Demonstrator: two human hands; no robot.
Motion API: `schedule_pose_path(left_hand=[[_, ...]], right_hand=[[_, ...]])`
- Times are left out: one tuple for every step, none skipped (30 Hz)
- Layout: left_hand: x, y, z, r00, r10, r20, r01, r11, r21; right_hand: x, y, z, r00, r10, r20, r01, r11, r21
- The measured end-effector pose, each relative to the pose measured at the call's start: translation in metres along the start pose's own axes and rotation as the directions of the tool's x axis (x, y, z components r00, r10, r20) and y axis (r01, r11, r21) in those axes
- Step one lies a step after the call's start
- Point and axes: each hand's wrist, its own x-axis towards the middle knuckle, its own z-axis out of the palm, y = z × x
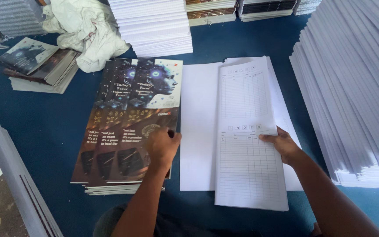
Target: The person assembles notebooks by inserting printed index sheets into printed covers. They repeatedly pick a cover, insert an index sheet, and place the completed notebook on a stack. The person also handles loose white paper sheets and stacks them separately.
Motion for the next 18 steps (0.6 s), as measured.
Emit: schedule_pose_path(left_hand=[[-0.003,0.005,-0.001,0.999,0.032,-0.027,-0.033,0.999,-0.033],[-0.005,0.011,-0.002,0.996,0.064,-0.056,-0.067,0.996,-0.065],[-0.008,0.017,-0.004,0.992,0.094,-0.087,-0.102,0.99,-0.097],[-0.011,0.022,-0.006,0.991,0.093,-0.094,-0.105,0.986,-0.129],[-0.014,0.028,-0.008,0.99,0.093,-0.102,-0.108,0.981,-0.162],[-0.018,0.033,-0.011,0.99,0.091,-0.109,-0.111,0.975,-0.193],[-0.022,0.038,-0.014,0.989,0.093,-0.112,-0.111,0.979,-0.173],[-0.026,0.042,-0.017,0.989,0.095,-0.115,-0.112,0.982,-0.151],[-0.029,0.047,-0.019,0.988,0.097,-0.118,-0.112,0.985,-0.129],[-0.033,0.053,-0.019,0.986,0.109,-0.123,-0.128,0.98,-0.154],[-0.037,0.058,-0.019,0.984,0.122,-0.128,-0.144,0.973,-0.179],[-0.04,0.062,-0.018,0.982,0.134,-0.134,-0.16,0.966,-0.205],[-0.043,0.067,-0.016,0.991,0.114,-0.073,-0.127,0.967,-0.219],[-0.047,0.07,-0.013,0.996,0.094,-0.012,-0.094,0.968,-0.231],[-0.05,0.074,-0.009,0.996,0.074,0.049,-0.06,0.969,-0.241],[-0.052,0.078,-0.005,0.993,0.117,0.015,-0.108,0.954,-0.28],[-0.055,0.08,0.001,0.987,0.158,-0.02,-0.156,0.935,-0.318],[-0.057,0.082,0.006,0.979,0.196,-0.058,-0.204,0.913,-0.353]], right_hand=[[0.0,0.0,0.0,1.0,0.002,-0.006,-0.002,1.0,0.004],[0.0,-0.001,0.0,1.0,0.003,-0.012,-0.003,1.0,0.007],[0.0,-0.001,0.0,1.0,-0.004,-0.005,0.004,1.0,0.007],[0.0,0.0,0.0,1.0,-0.01,0.003,0.01,1.0,0.006],[0.001,0.0,-0.001,1.0,-0.017,0.01,0.017,1.0,0.006],[0.001,0.0,-0.001,1.0,-0.015,0.008,0.014,1.0,0.018],[0.002,0.001,0.0,1.0,-0.012,0.006,0.012,0.999,0.03],[0.002,0.001,0.0,1.0,-0.009,0.004,0.009,0.999,0.043],[0.002,0.002,0.0,1.0,-0.008,0.004,0.008,0.999,0.035],[0.002,0.002,0.0,1.0,-0.008,0.004,0.008,1.0,0.027],[0.003,0.002,0.0,1.0,-0.008,0.004,0.008,1.0,0.02],[0.003,0.001,0.0,1.0,-0.011,0.004,0.011,1.0,0.018],[0.002,0.001,0.0,1.0,-0.013,0.004,0.013,1.0,0.017],[0.002,0.001,0.0,1.0,-0.016,0.004,0.016,1.0,0.015],[0.002,0.0,0.0,1.0,-0.007,-0.009,0.007,1.0,-0.001],[0.002,0.0,-0.001,1.0,0.002,-0.022,-0.003,1.0,-0.017],[0.001,-0.001,-0.002,0.999,0.011,-0.036,-0.012,0.999,-0.034],[0.001,-0.002,-0.003,1.0,-0.006,-0.029,0.005,0.999,-0.04]])
